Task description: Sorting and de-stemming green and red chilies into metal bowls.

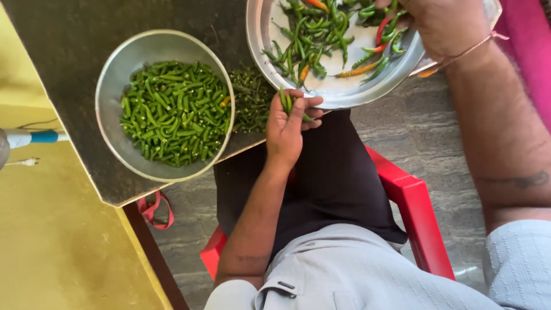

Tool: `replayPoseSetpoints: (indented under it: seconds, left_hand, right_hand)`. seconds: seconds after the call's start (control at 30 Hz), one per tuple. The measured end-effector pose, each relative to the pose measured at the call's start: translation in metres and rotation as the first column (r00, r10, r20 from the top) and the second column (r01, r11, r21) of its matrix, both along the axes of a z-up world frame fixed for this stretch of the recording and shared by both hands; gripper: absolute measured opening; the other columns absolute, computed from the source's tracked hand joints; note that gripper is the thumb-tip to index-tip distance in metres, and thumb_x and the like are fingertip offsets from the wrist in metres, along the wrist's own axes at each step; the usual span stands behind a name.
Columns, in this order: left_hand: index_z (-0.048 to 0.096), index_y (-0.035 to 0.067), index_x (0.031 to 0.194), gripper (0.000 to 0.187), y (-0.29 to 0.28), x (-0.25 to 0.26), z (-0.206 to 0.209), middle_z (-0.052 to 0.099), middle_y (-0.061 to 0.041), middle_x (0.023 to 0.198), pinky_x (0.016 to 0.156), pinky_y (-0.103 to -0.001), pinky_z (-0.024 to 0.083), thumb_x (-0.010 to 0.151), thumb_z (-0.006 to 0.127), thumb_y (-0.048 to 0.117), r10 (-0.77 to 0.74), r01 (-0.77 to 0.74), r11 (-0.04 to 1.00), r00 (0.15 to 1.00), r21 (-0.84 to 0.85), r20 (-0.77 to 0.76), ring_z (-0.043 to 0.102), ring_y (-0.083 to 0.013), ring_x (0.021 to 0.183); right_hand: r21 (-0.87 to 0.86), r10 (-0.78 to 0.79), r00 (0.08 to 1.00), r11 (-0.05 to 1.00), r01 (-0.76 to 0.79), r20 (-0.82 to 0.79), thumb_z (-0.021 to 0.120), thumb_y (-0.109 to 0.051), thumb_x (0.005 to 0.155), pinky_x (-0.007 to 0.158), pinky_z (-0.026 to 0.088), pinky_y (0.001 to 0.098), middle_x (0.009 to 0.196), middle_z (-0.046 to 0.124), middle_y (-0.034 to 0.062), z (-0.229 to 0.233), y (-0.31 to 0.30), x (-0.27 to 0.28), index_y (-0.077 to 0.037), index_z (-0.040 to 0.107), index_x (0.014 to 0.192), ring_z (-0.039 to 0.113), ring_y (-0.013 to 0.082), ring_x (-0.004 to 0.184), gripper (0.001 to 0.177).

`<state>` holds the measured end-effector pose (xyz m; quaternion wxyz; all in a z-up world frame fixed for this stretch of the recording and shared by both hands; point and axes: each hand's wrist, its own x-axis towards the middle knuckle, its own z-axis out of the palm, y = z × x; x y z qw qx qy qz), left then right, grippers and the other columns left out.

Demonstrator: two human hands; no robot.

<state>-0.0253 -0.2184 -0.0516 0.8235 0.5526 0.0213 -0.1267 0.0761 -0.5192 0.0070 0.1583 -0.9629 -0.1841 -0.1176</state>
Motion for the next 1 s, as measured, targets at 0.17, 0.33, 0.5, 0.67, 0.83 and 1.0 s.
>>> replayPoseSetpoints:
  seconds: [0.17,0.33,0.5,0.67,0.83,1.0]
  left_hand:
    - [0.052,0.008,0.122,0.015,-0.001,-0.001,0.015,0.071,-0.018,0.120,0.083,-0.040,0.063,0.110,0.053,0.016,-0.009,-0.012,0.971,0.996,-0.239,-0.088,0.073,-0.0219,0.092]
    - [0.054,0.005,0.123,0.020,-0.003,0.007,0.030,0.065,-0.021,0.131,0.093,-0.046,0.062,0.104,0.050,0.002,-0.045,-0.023,0.889,0.990,-0.457,-0.136,0.071,-0.0290,0.106]
    - [0.054,0.004,0.126,0.033,-0.003,0.011,0.035,0.062,-0.022,0.136,0.098,-0.047,0.061,0.096,0.046,-0.006,-0.046,-0.038,0.848,0.988,-0.529,-0.144,0.069,-0.0330,0.117]
    - [0.054,0.007,0.126,0.030,0.010,0.004,0.021,0.065,-0.022,0.133,0.084,-0.040,0.062,0.100,0.048,-0.006,0.033,-0.087,0.895,0.991,-0.438,-0.129,0.071,-0.0263,0.098]
    - [0.055,0.007,0.124,0.023,0.017,0.001,0.002,0.069,-0.020,0.124,0.066,-0.030,0.054,0.104,0.052,-0.002,0.114,-0.143,0.902,0.989,-0.407,-0.094,0.064,-0.0168,0.078]
    - [0.055,0.010,0.126,0.020,-0.006,-0.003,0.027,0.068,-0.010,0.122,0.056,-0.023,0.045,0.106,0.056,0.011,0.125,-0.131,0.939,0.991,-0.319,-0.040,0.056,-0.0089,0.067]
  right_hand:
    - [0.916,0.505,0.784,0.034,0.401,-0.362,0.053,0.003,0.118,0.097,0.061,0.0329,0.117,0.073,0.0112,0.010,0.006,-0.018,0.001,0.065,0.123,0.072,0.0168,0.100,0.013]
    - [0.880,0.578,0.719,-0.004,0.476,-0.386,0.054,0.001,0.114,0.094,0.061,0.0336,0.118,0.074,0.0117,0.031,0.021,-0.033,-0.002,0.067,0.134,0.074,0.0202,0.104,0.024]
    - [0.890,0.619,0.719,-0.068,0.450,-0.316,0.058,0.003,0.113,0.092,0.062,0.0302,0.113,0.074,0.0113,0.017,0.022,-0.038,-0.002,0.066,0.137,0.074,0.0166,0.096,0.026]
    - [0.789,0.142,0.979,0.614,0.031,-0.148,0.076,0.013,0.103,0.092,0.064,0.0279,0.112,0.074,0.0124,-0.017,0.013,-0.025,0.004,0.067,0.120,0.075,0.0147,0.101,0.021]
    - [0.775,0.098,0.974,0.624,0.100,-0.205,0.080,0.009,0.101,0.087,0.061,0.0252,0.105,0.077,0.0105,-0.010,0.034,-0.041,0.002,0.071,0.114,0.073,0.0106,0.096,0.018]
    - [0.642,0.104,0.955,0.760,0.105,-0.279,0.081,-0.002,0.093,0.074,0.060,0.0260,0.097,0.077,0.0080,0.022,0.099,-0.079,-0.004,0.077,0.106,0.073,0.0107,0.084,0.014]
